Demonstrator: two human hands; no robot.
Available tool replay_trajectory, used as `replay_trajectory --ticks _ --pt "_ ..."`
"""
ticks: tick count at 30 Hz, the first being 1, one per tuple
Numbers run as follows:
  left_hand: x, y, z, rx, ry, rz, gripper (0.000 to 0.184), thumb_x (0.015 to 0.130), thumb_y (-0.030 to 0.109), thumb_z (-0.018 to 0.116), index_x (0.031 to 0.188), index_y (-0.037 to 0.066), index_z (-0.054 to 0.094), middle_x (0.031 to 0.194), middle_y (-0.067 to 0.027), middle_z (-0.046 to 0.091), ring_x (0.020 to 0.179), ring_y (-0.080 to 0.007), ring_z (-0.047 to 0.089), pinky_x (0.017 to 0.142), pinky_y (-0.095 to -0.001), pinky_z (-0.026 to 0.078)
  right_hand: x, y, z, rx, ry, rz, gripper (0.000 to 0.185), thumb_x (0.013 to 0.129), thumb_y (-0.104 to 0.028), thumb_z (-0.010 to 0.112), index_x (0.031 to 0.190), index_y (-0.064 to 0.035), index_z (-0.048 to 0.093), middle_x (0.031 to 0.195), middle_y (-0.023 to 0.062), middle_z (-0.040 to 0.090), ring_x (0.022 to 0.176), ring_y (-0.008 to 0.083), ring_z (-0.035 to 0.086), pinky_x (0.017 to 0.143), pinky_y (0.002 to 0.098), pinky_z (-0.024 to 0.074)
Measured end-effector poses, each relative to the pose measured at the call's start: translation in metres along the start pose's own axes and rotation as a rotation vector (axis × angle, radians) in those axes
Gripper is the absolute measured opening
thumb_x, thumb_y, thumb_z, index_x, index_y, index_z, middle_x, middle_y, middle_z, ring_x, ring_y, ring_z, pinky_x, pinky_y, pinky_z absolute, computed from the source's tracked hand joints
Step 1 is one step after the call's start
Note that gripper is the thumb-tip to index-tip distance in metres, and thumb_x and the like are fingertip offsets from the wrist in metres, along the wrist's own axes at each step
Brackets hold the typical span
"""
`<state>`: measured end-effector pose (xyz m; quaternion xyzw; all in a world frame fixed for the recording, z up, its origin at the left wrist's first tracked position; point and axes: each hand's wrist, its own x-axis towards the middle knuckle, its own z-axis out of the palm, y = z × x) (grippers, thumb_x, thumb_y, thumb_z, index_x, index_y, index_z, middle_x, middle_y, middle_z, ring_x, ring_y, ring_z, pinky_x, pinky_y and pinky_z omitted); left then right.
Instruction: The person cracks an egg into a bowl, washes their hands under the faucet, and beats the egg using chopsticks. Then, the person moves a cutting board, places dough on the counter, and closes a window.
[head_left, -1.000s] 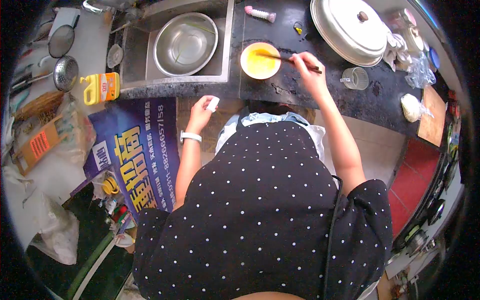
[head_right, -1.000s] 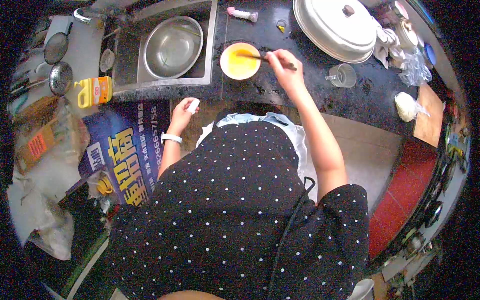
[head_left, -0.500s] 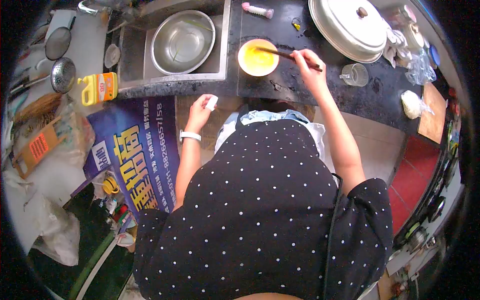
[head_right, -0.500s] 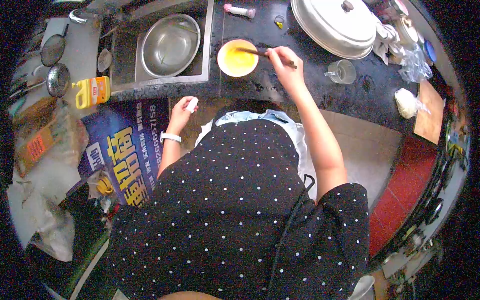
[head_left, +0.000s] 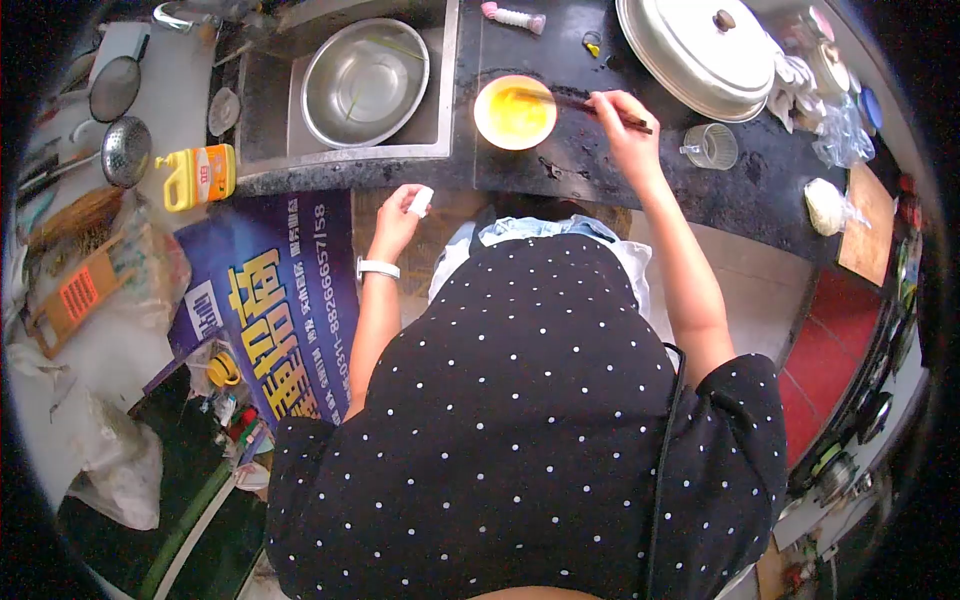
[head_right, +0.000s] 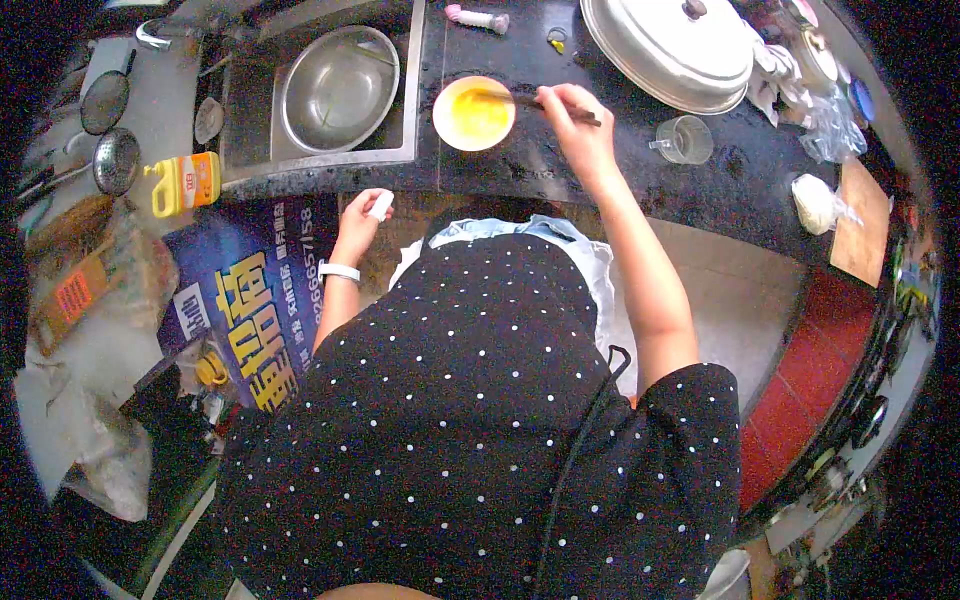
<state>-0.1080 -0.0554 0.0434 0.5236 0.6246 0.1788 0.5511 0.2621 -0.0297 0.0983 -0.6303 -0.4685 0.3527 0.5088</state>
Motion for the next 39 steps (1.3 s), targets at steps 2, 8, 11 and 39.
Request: replay_trajectory --ticks 2,8,11,39 --pt "-0.001 -0.002 -0.002 -0.008 0.012 0.023 0.018 0.087 0.005 0.055 0.104 0.002 0.058 0.089 -0.0051 0.063 0.079 -0.0119 0.060 0.072 -0.0250 0.048 -0.002 0.001 -0.006 -0.136 -0.077 -0.016 0.018 0.087 -0.017 0.060 0.084 -0.0002 0.064 0.074 0.0012 0.063 0.071 0.0065 0.057 0.066 0.0207 0.0448" --pt "-0.001 -0.003 -0.001 0.038 0.002 0.015 0.018 0.087 0.003 0.054 0.104 0.002 0.058 0.089 -0.0048 0.063 0.078 -0.0116 0.060 0.072 -0.0249 0.048 -0.003 0.006 -0.004 -0.087 -0.038 -0.053 0.017 0.087 -0.017 0.060 0.085 -0.0001 0.064 0.078 0.0016 0.063 0.072 0.0061 0.057 0.068 0.0206 0.0468" --pt "-0.002 -0.002 -0.001 0.008 0.014 0.027 0.018 0.087 0.004 0.054 0.105 0.002 0.058 0.088 -0.0047 0.063 0.078 -0.0115 0.059 0.072 -0.0249 0.048 -0.005 0.011 -0.004 0.008 -0.231 0.144 0.017 0.088 -0.016 0.059 0.086 0.0005 0.064 0.079 0.0020 0.063 0.073 0.0062 0.057 0.067 0.0203 0.0467" --pt "0.003 0.000 0.004 -0.034 -0.001 0.009 0.018 0.087 0.007 0.054 0.104 0.001 0.058 0.086 -0.0051 0.063 0.077 -0.0119 0.060 0.071 -0.0250 0.048 0.009 0.027 -0.005 0.024 -0.263 0.108 0.022 0.087 -0.022 0.059 0.089 -0.0017 0.065 0.077 0.0052 0.065 0.069 0.0102 0.061 0.063 0.0246 0.0482"
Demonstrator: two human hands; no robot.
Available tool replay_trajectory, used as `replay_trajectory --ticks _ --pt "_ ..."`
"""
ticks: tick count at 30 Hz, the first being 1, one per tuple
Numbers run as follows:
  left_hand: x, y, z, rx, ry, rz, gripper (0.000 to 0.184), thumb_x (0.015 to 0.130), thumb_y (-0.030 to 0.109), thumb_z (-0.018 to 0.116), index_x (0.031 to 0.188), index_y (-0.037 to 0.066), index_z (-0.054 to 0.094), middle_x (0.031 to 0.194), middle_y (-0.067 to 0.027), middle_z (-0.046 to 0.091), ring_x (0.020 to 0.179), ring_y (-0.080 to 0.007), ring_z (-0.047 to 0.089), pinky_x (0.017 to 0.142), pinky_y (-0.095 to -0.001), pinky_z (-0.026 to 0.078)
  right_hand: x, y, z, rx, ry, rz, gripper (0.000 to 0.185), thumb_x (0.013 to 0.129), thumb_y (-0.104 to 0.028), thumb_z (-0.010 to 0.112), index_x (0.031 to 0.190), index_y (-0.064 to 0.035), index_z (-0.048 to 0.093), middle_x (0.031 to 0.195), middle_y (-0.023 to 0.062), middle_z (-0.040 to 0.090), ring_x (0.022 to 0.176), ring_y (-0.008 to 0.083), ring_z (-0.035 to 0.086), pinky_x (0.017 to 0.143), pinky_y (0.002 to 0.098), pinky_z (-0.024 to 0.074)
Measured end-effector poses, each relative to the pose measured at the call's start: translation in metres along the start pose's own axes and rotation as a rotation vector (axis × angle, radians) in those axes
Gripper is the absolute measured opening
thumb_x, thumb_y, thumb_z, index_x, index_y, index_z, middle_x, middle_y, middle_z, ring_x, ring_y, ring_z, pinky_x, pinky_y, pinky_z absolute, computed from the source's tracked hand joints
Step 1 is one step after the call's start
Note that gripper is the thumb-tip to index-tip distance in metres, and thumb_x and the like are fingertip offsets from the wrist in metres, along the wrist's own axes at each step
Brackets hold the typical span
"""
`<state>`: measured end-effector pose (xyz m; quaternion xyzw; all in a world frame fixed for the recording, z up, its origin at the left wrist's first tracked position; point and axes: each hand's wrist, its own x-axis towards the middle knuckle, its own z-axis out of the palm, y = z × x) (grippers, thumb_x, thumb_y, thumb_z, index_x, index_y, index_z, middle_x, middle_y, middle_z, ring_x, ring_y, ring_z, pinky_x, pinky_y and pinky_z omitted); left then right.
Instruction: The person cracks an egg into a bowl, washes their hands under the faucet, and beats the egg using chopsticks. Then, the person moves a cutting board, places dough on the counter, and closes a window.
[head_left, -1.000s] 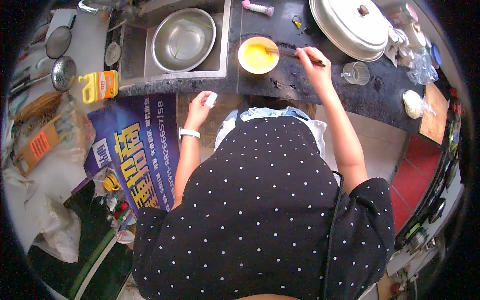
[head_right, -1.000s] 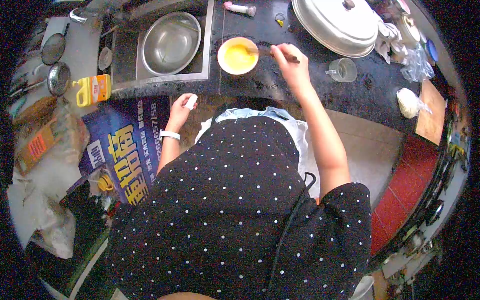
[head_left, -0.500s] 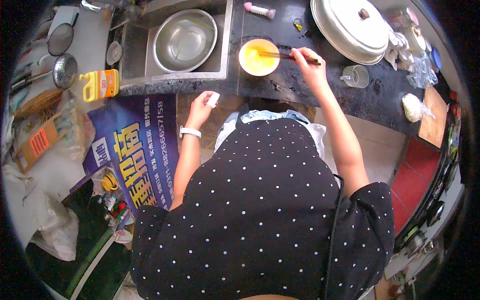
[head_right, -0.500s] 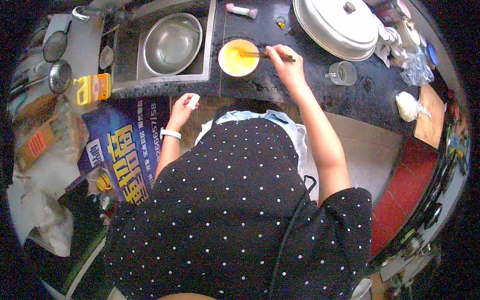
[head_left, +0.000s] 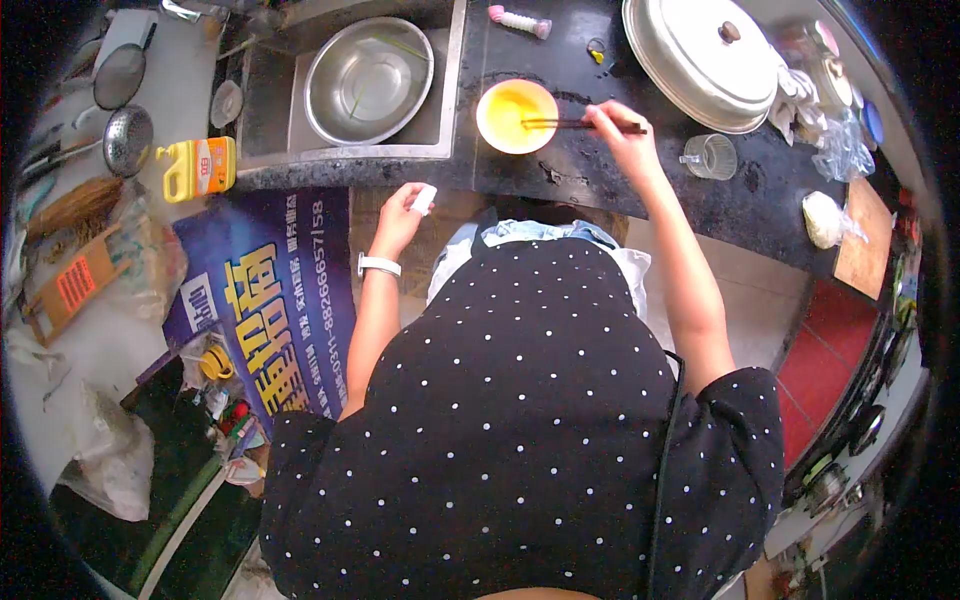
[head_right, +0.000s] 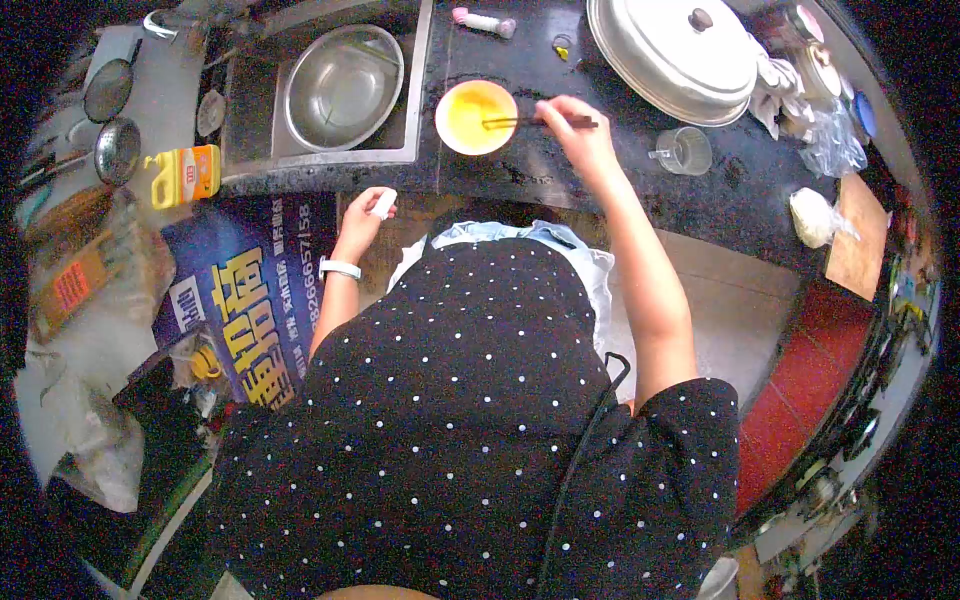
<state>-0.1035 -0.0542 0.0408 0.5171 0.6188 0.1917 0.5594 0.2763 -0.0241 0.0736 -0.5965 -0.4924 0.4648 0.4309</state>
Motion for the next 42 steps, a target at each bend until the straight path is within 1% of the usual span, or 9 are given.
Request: replay_trajectory --ticks 6,10,13,17,22,26,29,39,42 --pt "0.000 0.003 0.001 -0.026 0.007 -0.003 0.018 0.087 0.005 0.054 0.104 0.001 0.057 0.086 -0.0052 0.063 0.078 -0.0123 0.060 0.071 -0.0248 0.048 0.000 -0.006 0.005 -0.038 0.189 -0.094 0.021 0.086 -0.022 0.060 0.085 -0.0020 0.065 0.075 0.0055 0.064 0.070 0.0105 0.059 0.065 0.0242 0.0461" --pt "-0.002 0.014 -0.002 -0.009 0.006 -0.001 0.018 0.087 0.005 0.053 0.104 0.001 0.058 0.086 -0.0057 0.063 0.078 -0.0125 0.060 0.072 -0.0251 0.048 -0.004 -0.004 0.004 -0.093 -0.043 0.015 0.019 0.085 -0.021 0.060 0.085 -0.0030 0.065 0.074 0.0064 0.063 0.070 0.0118 0.059 0.065 0.0253 0.0454" --pt "-0.001 0.010 -0.001 0.007 -0.008 0.003 0.018 0.087 0.005 0.053 0.104 0.001 0.058 0.086 -0.0059 0.063 0.078 -0.0126 0.060 0.072 -0.0254 0.049 -0.003 -0.009 0.012 -0.030 0.145 -0.158 0.019 0.085 -0.022 0.061 0.084 -0.0031 0.065 0.073 0.0063 0.063 0.070 0.0114 0.059 0.065 0.0259 0.0457" --pt "0.000 0.011 -0.003 -0.005 -0.008 -0.037 0.019 0.087 0.004 0.052 0.104 0.001 0.057 0.086 -0.0063 0.063 0.077 -0.0131 0.060 0.072 -0.0257 0.049 -0.002 -0.004 0.006 -0.056 -0.051 0.011 0.018 0.086 -0.021 0.061 0.083 -0.0030 0.065 0.074 0.0054 0.064 0.069 0.0100 0.059 0.065 0.0259 0.0461" --pt "0.001 0.015 -0.004 0.010 -0.008 -0.002 0.018 0.087 0.003 0.052 0.104 0.001 0.058 0.087 -0.0057 0.063 0.078 -0.0123 0.060 0.072 -0.0255 0.048 -0.002 -0.019 0.001 -0.175 0.068 0.039 0.020 0.089 -0.017 0.058 0.084 0.0015 0.062 0.080 0.0033 0.062 0.076 0.0096 0.059 0.073 0.0247 0.0507" --pt "0.004 0.015 -0.005 0.006 0.004 -0.001 0.020 0.087 0.002 0.050 0.105 0.000 0.057 0.086 -0.0065 0.063 0.077 -0.0131 0.060 0.072 -0.0259 0.049 -0.002 -0.008 0.008 0.150 0.056 0.015 0.022 0.086 -0.024 0.060 0.084 -0.0022 0.065 0.072 0.0037 0.064 0.067 0.0076 0.058 0.064 0.0238 0.0458" --pt "0.005 0.011 -0.004 -0.024 -0.005 0.032 0.019 0.087 0.002 0.050 0.105 0.000 0.057 0.087 -0.0065 0.063 0.078 -0.0133 0.060 0.072 -0.0260 0.049 -0.003 -0.010 0.003 -0.105 0.161 0.003 0.022 0.086 -0.023 0.060 0.085 -0.0024 0.065 0.073 0.0034 0.065 0.067 0.0076 0.058 0.064 0.0239 0.0463" --pt "0.004 0.010 -0.006 -0.003 0.006 0.002 0.019 0.087 0.002 0.050 0.104 0.000 0.057 0.088 -0.0067 0.063 0.078 -0.0133 0.060 0.073 -0.0260 0.049 -0.001 -0.003 0.006 0.052 0.020 0.058 0.022 0.086 -0.024 0.060 0.082 -0.0024 0.065 0.072 0.0038 0.064 0.066 0.0095 0.058 0.061 0.0240 0.0459" --pt "0.004 0.013 -0.006 -0.024 0.005 0.020 0.019 0.087 0.003 0.051 0.105 0.000 0.058 0.087 -0.0066 0.063 0.078 -0.0132 0.060 0.073 -0.0259 0.049 -0.004 -0.005 0.008 -0.002 0.182 0.006 0.023 0.087 -0.024 0.060 0.081 -0.0025 0.066 0.070 0.0032 0.063 0.065 0.0076 0.057 0.061 0.0234 0.0444"
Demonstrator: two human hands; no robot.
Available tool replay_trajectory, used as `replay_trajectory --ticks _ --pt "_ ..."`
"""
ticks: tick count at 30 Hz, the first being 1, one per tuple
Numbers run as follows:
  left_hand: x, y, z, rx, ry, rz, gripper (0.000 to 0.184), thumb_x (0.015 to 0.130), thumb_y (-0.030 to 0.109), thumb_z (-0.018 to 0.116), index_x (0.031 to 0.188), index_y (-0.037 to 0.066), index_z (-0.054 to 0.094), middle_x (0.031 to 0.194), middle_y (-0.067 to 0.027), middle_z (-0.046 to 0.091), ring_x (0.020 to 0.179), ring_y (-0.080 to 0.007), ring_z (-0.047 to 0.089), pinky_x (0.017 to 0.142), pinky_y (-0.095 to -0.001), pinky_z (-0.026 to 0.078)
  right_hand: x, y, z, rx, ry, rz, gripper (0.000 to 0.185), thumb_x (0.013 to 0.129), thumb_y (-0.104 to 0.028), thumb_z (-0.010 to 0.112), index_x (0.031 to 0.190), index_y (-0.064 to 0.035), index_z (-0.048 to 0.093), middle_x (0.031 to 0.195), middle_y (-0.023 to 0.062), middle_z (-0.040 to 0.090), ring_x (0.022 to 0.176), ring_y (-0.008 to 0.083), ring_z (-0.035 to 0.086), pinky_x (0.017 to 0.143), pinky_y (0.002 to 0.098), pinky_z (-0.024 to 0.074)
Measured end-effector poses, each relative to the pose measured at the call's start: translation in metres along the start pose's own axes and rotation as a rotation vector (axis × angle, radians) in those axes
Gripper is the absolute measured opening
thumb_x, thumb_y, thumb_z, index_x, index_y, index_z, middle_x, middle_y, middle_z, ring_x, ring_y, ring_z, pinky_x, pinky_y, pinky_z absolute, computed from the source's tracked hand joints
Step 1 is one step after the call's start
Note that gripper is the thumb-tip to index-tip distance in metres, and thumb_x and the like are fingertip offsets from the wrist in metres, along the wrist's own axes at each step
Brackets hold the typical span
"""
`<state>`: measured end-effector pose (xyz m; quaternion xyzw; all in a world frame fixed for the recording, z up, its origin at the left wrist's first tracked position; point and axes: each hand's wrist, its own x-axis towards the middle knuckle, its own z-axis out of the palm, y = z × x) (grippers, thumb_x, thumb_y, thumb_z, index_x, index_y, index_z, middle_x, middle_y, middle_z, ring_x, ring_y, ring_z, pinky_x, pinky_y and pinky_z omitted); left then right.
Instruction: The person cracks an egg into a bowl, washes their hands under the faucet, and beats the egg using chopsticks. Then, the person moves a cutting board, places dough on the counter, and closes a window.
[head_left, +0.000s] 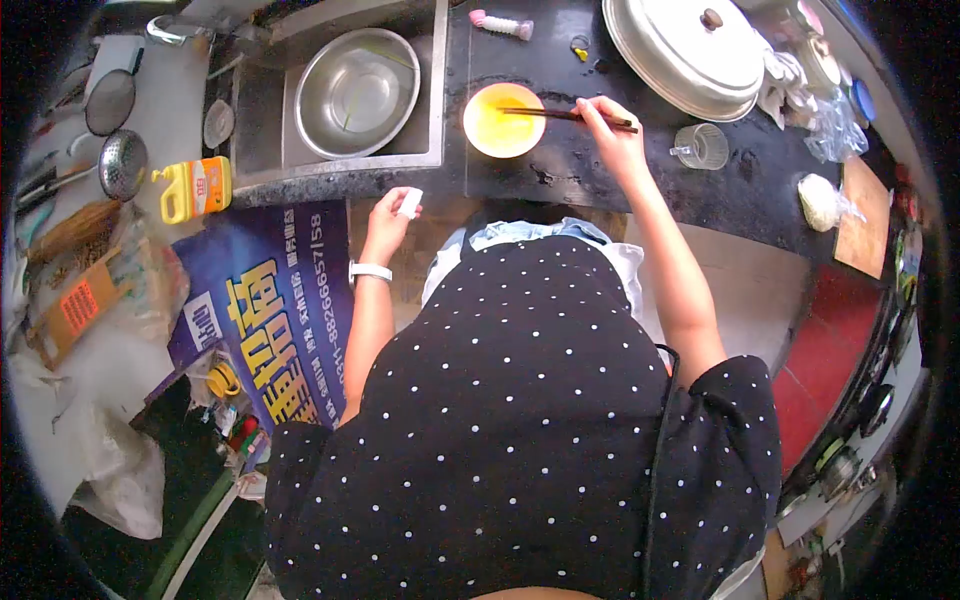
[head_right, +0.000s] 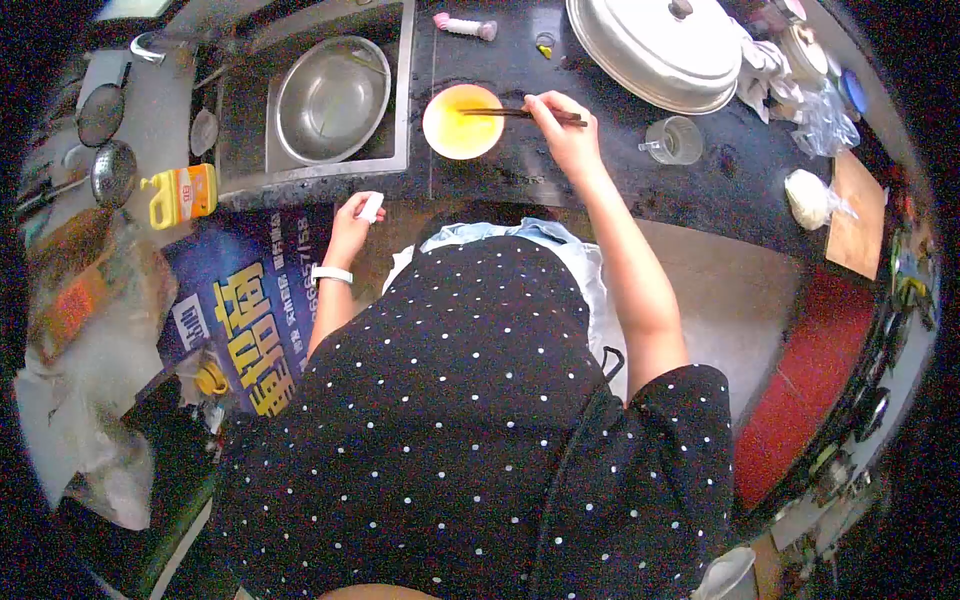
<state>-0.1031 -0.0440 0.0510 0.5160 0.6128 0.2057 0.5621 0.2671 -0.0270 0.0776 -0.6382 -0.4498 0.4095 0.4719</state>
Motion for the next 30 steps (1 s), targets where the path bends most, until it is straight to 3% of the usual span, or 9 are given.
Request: replay_trajectory --ticks 1,3,5,9,13,18,22,26,30 --pt "0.000 0.001 0.000 -0.003 0.004 0.001 0.019 0.088 0.004 0.051 0.105 0.000 0.058 0.087 -0.0065 0.063 0.078 -0.0131 0.060 0.073 -0.0258 0.049 0.001 -0.001 -0.002 -0.048 0.059 -0.022 0.023 0.087 -0.024 0.059 0.080 -0.0026 0.066 0.069 0.0031 0.063 0.065 0.0072 0.056 0.061 0.0233 0.0442" --pt "0.000 0.001 -0.002 -0.014 0.005 -0.004 0.018 0.087 0.003 0.051 0.104 0.001 0.058 0.088 -0.0058 0.062 0.079 -0.0129 0.060 0.072 -0.0255 0.049 -0.001 -0.004 -0.007 -0.125 -0.095 0.082 0.022 0.087 -0.021 0.059 0.082 -0.0005 0.064 0.073 0.0003 0.062 0.067 0.0058 0.054 0.061 0.0217 0.0439" --pt "0.001 0.000 -0.003 -0.027 -0.014 -0.010 0.017 0.086 0.002 0.053 0.102 0.001 0.058 0.092 -0.0045 0.062 0.081 -0.0125 0.060 0.071 -0.0252 0.049 -0.001 0.003 -0.001 0.016 -0.134 0.087 0.021 0.087 -0.020 0.060 0.082 -0.0005 0.064 0.073 -0.0006 0.062 0.067 0.0057 0.054 0.060 0.0214 0.0429" --pt "0.001 0.001 -0.002 -0.024 -0.016 0.027 0.016 0.087 0.007 0.055 0.102 0.002 0.059 0.090 -0.0038 0.062 0.079 -0.0113 0.060 0.070 -0.0248 0.049 -0.007 -0.008 -0.001 -0.091 0.057 -0.015 0.021 0.084 -0.023 0.062 0.081 -0.0023 0.065 0.069 0.0010 0.064 0.065 0.0069 0.056 0.061 0.0235 0.0445" --pt "0.000 0.003 -0.002 0.018 -0.009 0.000 0.016 0.087 0.008 0.055 0.102 0.002 0.059 0.088 -0.0037 0.062 0.077 -0.0109 0.060 0.070 -0.0247 0.048 -0.008 -0.014 0.002 0.216 -0.139 0.078 0.021 0.085 -0.021 0.062 0.080 -0.0003 0.065 0.071 0.0028 0.065 0.068 0.0074 0.057 0.064 0.0241 0.0464" --pt "0.000 0.004 -0.008 0.063 0.001 0.049 0.017 0.089 0.009 0.053 0.104 0.002 0.058 0.085 -0.0054 0.062 0.076 -0.0123 0.059 0.072 -0.0253 0.048 -0.009 -0.008 -0.001 0.059 -0.133 0.097 0.020 0.085 -0.021 0.062 0.083 -0.0022 0.067 0.075 0.0042 0.067 0.071 0.0090 0.060 0.066 0.0248 0.0477" --pt "0.001 0.000 -0.008 -0.005 0.006 0.032 0.015 0.087 0.004 0.053 0.101 0.002 0.059 0.083 -0.0040 0.062 0.075 -0.0101 0.059 0.070 -0.0237 0.047 -0.006 -0.001 0.003 0.073 0.066 -0.063 0.020 0.084 -0.022 0.062 0.083 -0.0023 0.067 0.074 0.0037 0.067 0.069 0.0089 0.060 0.065 0.0247 0.0476" --pt "-0.004 0.002 -0.008 0.009 0.017 0.037 0.015 0.087 0.004 0.054 0.101 0.001 0.058 0.082 -0.0039 0.062 0.075 -0.0102 0.059 0.070 -0.0238 0.048 -0.014 -0.011 0.002 0.095 -0.128 0.098 0.017 0.083 -0.020 0.064 0.084 -0.0035 0.067 0.073 0.0044 0.066 0.067 0.0096 0.060 0.064 0.0252 0.0469" --pt "-0.004 -0.004 -0.009 0.020 0.008 0.027 0.016 0.087 0.005 0.054 0.102 0.001 0.058 0.084 -0.0045 0.062 0.076 -0.0104 0.059 0.070 -0.0242 0.048 -0.009 -0.013 0.002 -0.011 0.158 -0.087 0.019 0.084 -0.021 0.063 0.085 -0.0024 0.067 0.074 0.0029 0.067 0.068 0.0083 0.060 0.064 0.0248 0.0471"
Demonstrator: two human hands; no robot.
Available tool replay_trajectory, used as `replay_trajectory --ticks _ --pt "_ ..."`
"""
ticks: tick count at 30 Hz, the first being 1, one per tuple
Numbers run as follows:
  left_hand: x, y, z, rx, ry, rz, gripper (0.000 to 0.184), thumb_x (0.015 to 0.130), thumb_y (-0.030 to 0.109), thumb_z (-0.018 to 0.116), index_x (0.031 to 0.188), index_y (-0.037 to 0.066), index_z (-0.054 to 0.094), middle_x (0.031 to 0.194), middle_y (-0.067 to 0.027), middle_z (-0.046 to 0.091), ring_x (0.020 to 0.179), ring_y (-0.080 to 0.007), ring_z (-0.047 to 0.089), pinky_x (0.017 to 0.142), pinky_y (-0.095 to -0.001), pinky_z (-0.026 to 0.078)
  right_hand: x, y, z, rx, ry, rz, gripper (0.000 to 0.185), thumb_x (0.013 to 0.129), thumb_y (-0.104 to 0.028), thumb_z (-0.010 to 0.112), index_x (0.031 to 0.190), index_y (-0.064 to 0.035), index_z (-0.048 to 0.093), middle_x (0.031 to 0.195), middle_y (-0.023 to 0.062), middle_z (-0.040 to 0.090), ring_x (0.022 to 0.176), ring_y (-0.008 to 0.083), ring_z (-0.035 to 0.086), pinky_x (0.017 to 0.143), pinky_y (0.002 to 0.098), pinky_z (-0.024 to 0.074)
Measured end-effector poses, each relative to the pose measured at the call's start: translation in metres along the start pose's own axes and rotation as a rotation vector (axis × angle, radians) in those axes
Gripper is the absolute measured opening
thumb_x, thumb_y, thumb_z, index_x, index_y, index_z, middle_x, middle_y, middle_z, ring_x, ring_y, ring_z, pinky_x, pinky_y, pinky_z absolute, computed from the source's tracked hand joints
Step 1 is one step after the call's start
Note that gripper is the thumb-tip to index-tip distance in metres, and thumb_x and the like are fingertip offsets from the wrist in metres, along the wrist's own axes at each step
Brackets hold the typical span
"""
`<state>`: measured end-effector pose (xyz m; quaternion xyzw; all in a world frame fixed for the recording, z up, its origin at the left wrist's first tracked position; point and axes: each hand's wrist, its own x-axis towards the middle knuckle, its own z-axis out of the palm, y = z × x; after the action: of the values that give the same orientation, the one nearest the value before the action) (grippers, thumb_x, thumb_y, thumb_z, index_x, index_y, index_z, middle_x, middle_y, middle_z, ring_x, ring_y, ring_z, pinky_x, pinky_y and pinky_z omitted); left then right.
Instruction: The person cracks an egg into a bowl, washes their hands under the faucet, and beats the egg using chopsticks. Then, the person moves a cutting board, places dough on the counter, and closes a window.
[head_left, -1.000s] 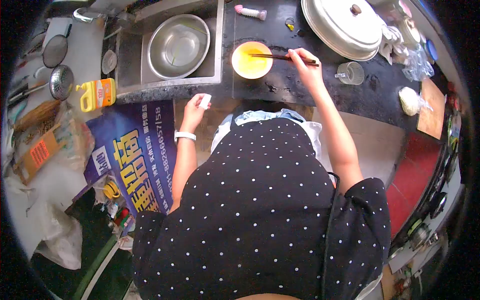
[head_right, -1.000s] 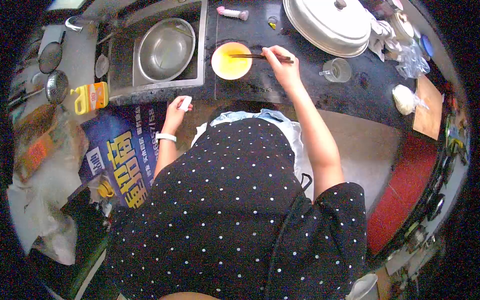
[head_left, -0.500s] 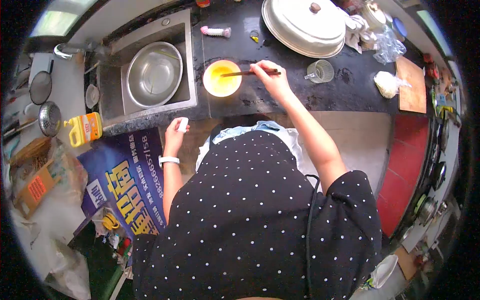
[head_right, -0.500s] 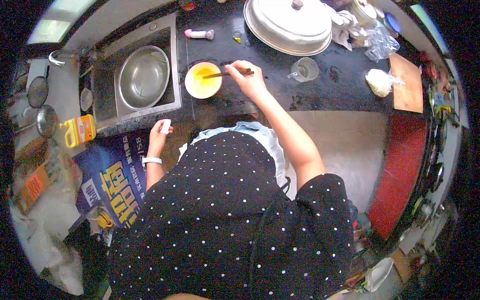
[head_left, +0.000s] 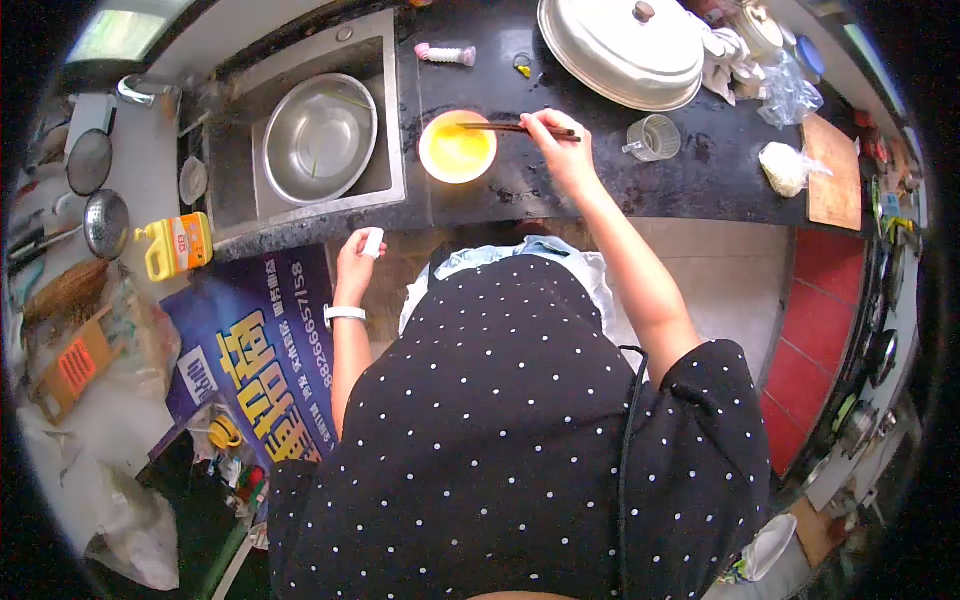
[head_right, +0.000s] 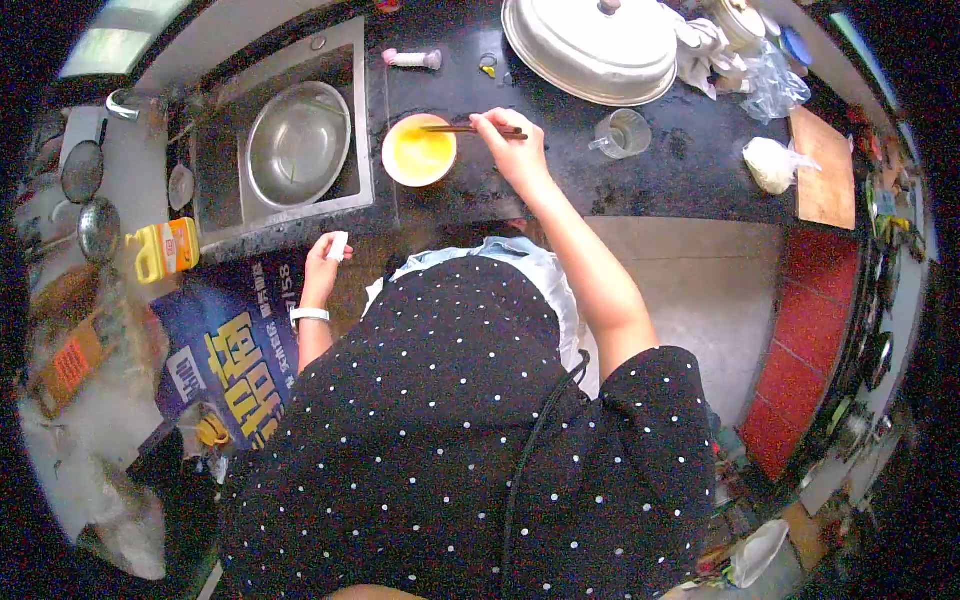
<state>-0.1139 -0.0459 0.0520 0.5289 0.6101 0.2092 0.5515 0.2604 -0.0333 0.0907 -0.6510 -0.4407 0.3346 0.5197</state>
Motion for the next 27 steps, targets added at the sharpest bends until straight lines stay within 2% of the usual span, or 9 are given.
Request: replay_trajectory --ticks 3,4,7,8,11,15,19,23,27 --pt "0.001 -0.007 -0.003 -0.011 -0.006 0.000 0.016 0.088 0.006 0.054 0.102 0.001 0.058 0.086 -0.0047 0.062 0.077 -0.0109 0.060 0.070 -0.0244 0.048 -0.005 -0.014 -0.004 -0.081 -0.237 0.177 0.019 0.086 -0.019 0.060 0.083 -0.0013 0.066 0.072 0.0000 0.062 0.067 0.0050 0.053 0.062 0.0214 0.0428" --pt "0.002 -0.010 -0.003 -0.024 -0.008 -0.001 0.016 0.088 0.006 0.054 0.102 0.001 0.058 0.087 -0.0048 0.062 0.078 -0.0110 0.060 0.070 -0.0244 0.048 -0.003 -0.015 -0.001 -0.015 -0.275 0.206 0.019 0.083 -0.021 0.064 0.083 -0.0022 0.067 0.074 0.0046 0.067 0.069 0.0087 0.061 0.065 0.0247 0.0473" --pt "0.003 -0.007 -0.001 -0.036 -0.006 0.024 0.017 0.089 0.011 0.055 0.102 0.001 0.058 0.086 -0.0045 0.061 0.076 -0.0124 0.059 0.070 -0.0260 0.049 0.006 -0.005 0.004 0.070 -0.110 0.058 0.020 0.083 -0.022 0.063 0.083 -0.0022 0.067 0.074 0.0043 0.067 0.069 0.0084 0.061 0.066 0.0247 0.0480" --pt "0.004 -0.006 -0.003 -0.027 -0.009 0.026 0.016 0.089 0.011 0.055 0.102 0.001 0.058 0.087 -0.0049 0.061 0.077 -0.0126 0.059 0.069 -0.0259 0.050 0.007 -0.003 0.002 -0.062 -0.091 0.055 0.022 0.083 -0.024 0.063 0.083 -0.0025 0.067 0.073 0.0043 0.067 0.069 0.0090 0.061 0.066 0.0247 0.0485" --pt "0.005 -0.002 -0.003 0.001 -0.001 -0.012 0.016 0.089 0.009 0.054 0.102 0.001 0.058 0.088 -0.0050 0.061 0.078 -0.0127 0.060 0.070 -0.0256 0.050 0.005 -0.002 0.003 -0.049 -0.305 0.147 0.022 0.084 -0.024 0.062 0.083 -0.0023 0.067 0.072 0.0048 0.066 0.067 0.0090 0.061 0.064 0.0240 0.0473" --pt "0.009 -0.007 -0.005 -0.016 -0.008 0.005 0.016 0.087 0.006 0.054 0.102 0.002 0.059 0.088 -0.0044 0.063 0.078 -0.0106 0.060 0.069 -0.0237 0.049 0.005 -0.011 0.006 -0.111 -0.085 0.019 0.023 0.084 -0.025 0.062 0.082 -0.0024 0.066 0.072 0.0046 0.066 0.065 0.0086 0.059 0.061 0.0243 0.0460" --pt "0.010 -0.008 -0.007 -0.037 -0.022 -0.006 0.016 0.087 0.005 0.053 0.102 0.002 0.059 0.088 -0.0044 0.063 0.078 -0.0112 0.060 0.070 -0.0246 0.049 0.005 0.002 0.006 -0.052 -0.296 0.147 0.021 0.084 -0.024 0.063 0.082 -0.0029 0.066 0.070 0.0029 0.065 0.065 0.0074 0.058 0.062 0.0236 0.0456" --pt "0.011 -0.007 -0.009 -0.041 -0.031 0.011 0.016 0.088 0.005 0.052 0.102 0.001 0.058 0.087 -0.0051 0.062 0.078 -0.0126 0.060 0.071 -0.0263 0.050 0.008 0.000 0.005 -0.098 -0.142 0.080 0.021 0.083 -0.023 0.063 0.081 -0.0023 0.066 0.068 0.0028 0.065 0.065 0.0065 0.057 0.062 0.0237 0.0458" --pt "0.017 -0.007 -0.013 -0.018 -0.052 0.000 0.016 0.088 0.005 0.051 0.102 0.002 0.058 0.086 -0.0054 0.062 0.078 -0.0127 0.060 0.071 -0.0259 0.049 0.005 -0.005 0.014 -0.030 -0.153 0.084 0.020 0.084 -0.022 0.062 0.081 -0.0020 0.066 0.068 0.0026 0.064 0.064 0.0068 0.056 0.061 0.0233 0.0448"
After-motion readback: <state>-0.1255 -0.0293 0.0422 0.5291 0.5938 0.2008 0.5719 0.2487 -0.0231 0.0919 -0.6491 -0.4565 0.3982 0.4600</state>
